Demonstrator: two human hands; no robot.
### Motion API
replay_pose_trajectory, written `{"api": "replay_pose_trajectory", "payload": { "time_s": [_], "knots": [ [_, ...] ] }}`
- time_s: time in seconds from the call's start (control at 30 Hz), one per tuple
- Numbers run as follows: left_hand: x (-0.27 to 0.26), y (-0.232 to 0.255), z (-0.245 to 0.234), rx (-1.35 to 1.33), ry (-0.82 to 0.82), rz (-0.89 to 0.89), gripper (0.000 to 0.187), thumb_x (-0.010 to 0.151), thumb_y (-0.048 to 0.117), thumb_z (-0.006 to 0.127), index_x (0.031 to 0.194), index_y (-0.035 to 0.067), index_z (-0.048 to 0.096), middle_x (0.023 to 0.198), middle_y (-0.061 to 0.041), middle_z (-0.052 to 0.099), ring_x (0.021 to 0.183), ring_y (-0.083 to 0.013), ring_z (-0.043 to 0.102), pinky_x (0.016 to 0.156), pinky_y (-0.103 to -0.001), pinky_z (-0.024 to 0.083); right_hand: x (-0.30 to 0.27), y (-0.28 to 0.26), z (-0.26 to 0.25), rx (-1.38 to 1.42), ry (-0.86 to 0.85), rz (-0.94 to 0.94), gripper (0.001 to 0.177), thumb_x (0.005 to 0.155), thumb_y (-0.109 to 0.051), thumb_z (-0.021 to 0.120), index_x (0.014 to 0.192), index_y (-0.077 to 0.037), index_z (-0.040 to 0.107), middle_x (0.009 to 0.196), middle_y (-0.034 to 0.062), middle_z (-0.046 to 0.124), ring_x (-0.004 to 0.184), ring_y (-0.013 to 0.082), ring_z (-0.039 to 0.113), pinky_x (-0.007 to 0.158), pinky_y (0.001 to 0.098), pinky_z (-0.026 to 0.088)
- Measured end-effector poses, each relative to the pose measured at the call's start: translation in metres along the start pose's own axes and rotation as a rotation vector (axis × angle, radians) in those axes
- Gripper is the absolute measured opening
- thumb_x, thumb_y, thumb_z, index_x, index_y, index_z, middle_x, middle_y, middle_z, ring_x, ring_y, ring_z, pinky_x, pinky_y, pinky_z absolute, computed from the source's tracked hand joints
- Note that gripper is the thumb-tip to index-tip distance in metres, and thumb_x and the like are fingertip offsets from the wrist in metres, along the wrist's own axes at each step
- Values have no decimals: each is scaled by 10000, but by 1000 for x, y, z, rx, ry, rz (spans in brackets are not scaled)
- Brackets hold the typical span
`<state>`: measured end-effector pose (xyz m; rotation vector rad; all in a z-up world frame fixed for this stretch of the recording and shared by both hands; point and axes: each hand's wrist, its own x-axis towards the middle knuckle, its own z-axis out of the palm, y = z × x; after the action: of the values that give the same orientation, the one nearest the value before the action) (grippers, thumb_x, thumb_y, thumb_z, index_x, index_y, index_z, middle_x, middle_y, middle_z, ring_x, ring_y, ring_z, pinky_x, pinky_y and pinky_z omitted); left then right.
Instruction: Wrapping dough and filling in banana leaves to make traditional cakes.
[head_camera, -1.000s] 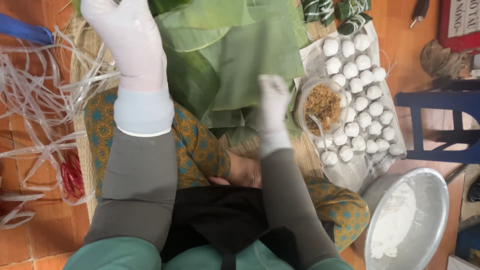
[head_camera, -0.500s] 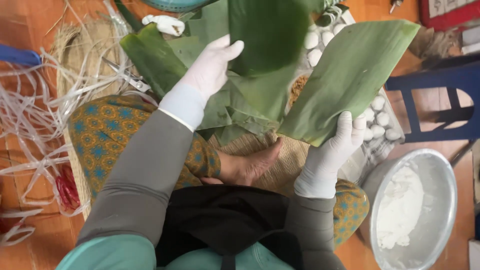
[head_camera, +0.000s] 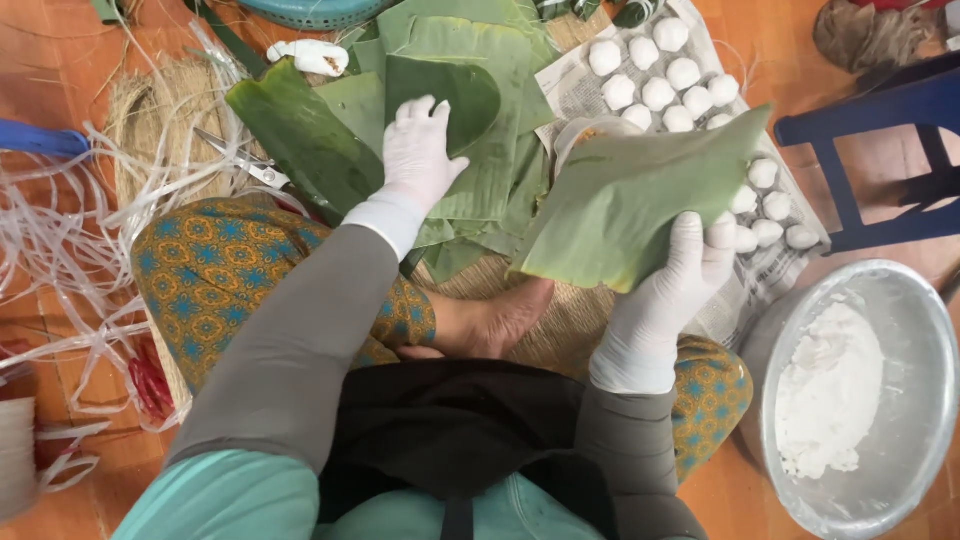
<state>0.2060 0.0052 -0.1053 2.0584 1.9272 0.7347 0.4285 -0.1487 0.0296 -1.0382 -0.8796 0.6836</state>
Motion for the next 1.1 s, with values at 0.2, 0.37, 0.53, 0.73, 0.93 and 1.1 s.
{"api": "replay_pose_trajectory", "payload": {
  "time_s": [0.2, 0.37, 0.53, 0.73, 0.93, 1.1],
  "knots": [
    [8, -26, 43, 9, -171, 40, 396, 842, 254, 810, 1200, 123, 704, 1157, -106, 654, 1102, -312, 629, 894, -433, 536, -10, 6, -3, 8, 35, 88, 221, 1094, -37, 526, 1302, 1, 593, 1272, 95, 659, 1169, 174, 622, 1087, 335, 509],
    [22, -11, 37, -543, 149, 76, 197, 1026, 219, 692, 1178, 114, 763, 1057, -121, 732, 954, -320, 715, 853, -382, 554, -11, 7, -6, 0, 44, 96, 239, 1079, -50, 540, 1301, -7, 616, 1249, 72, 669, 1139, 158, 627, 1051, 321, 504],
    [30, -20, 53, -1176, 101, -162, 160, 1034, 197, 680, 1121, 62, 685, 946, -38, 644, 834, -181, 596, 758, -332, 490, -16, 10, -3, -21, -7, 54, 213, 1096, -44, 561, 1294, 4, 621, 1241, 73, 670, 1136, 157, 621, 1062, 316, 499],
    [25, -87, 96, -1622, 87, -1058, 99, 949, 84, 497, 948, 129, 585, 962, -7, 583, 843, -161, 553, 656, -383, 485, -6, -9, 54, 33, -161, 105, 309, 1057, -40, 558, 1362, -2, 582, 1274, 47, 636, 1168, 141, 592, 1100, 301, 473],
    [19, -143, 155, -1557, 96, -1124, 39, 1025, 136, 507, 1012, 111, 534, 1009, -65, 524, 788, -192, 504, 638, -389, 461, 49, 53, 103, 132, -306, 131, 280, 1061, -42, 562, 1333, 6, 603, 1152, 47, 650, 1035, 128, 577, 969, 271, 467],
    [17, -122, 127, -1769, 229, -1247, 70, 1018, 152, 530, 1056, 156, 589, 1056, -58, 573, 703, -182, 471, 603, -382, 402, 52, 238, 54, -510, -179, 187, 130, 1018, -64, 639, 940, 36, 608, 935, 87, 615, 874, 145, 538, 804, 281, 503]
  ]
}}
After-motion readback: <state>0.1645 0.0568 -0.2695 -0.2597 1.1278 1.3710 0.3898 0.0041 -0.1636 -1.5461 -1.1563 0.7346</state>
